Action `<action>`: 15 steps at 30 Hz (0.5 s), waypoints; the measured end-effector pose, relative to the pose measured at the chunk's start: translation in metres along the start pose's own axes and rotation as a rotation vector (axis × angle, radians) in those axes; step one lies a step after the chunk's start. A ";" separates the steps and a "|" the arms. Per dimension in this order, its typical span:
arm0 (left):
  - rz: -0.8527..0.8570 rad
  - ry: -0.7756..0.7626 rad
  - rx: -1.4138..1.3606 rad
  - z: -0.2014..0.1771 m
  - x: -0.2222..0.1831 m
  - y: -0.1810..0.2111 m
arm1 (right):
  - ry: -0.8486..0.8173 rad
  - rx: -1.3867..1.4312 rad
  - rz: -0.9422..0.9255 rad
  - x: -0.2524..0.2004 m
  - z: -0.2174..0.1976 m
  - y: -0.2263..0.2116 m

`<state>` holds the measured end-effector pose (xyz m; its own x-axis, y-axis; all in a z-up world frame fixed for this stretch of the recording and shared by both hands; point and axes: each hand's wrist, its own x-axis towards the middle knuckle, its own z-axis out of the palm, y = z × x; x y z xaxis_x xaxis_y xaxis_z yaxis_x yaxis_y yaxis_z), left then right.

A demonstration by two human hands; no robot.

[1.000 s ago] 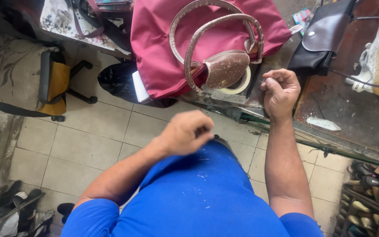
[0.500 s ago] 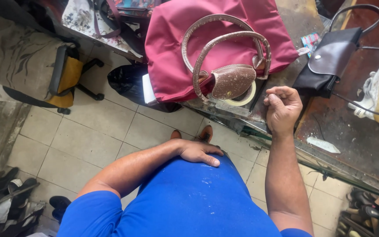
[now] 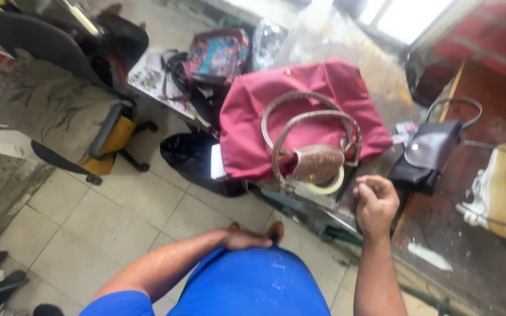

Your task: Writing a description on a label and attaching it to a wallet before placing it in a handbag

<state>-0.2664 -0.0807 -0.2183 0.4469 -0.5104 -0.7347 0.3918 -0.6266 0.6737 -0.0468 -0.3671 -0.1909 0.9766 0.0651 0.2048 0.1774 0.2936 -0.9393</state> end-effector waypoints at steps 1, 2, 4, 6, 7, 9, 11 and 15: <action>-0.016 0.000 0.003 0.005 -0.001 0.002 | 0.011 -0.015 0.023 -0.004 -0.003 0.003; -0.014 0.024 0.009 0.000 -0.021 0.024 | -0.004 -0.004 0.007 -0.005 0.003 -0.004; -0.025 0.272 -0.045 -0.005 -0.063 0.069 | 0.048 -0.006 0.096 -0.011 0.012 -0.016; 0.187 0.382 0.046 -0.010 -0.068 0.074 | 0.034 -0.014 0.086 -0.010 0.008 -0.010; 0.398 0.470 0.137 -0.011 -0.070 0.077 | 0.030 -0.030 0.085 -0.010 0.005 -0.008; 0.428 0.479 0.155 -0.022 -0.098 0.106 | 0.014 -0.033 0.071 -0.009 0.005 -0.008; 0.455 0.484 0.167 -0.033 -0.126 0.133 | -0.002 -0.040 0.064 -0.009 0.004 -0.008; 0.903 0.680 0.380 -0.050 -0.198 0.187 | -0.013 -0.087 0.075 -0.011 0.006 -0.011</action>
<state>-0.2411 -0.0676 0.0569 0.8179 -0.5117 0.2631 -0.4955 -0.3941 0.7740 -0.0604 -0.3654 -0.1814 0.9860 0.0963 0.1358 0.1141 0.2033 -0.9724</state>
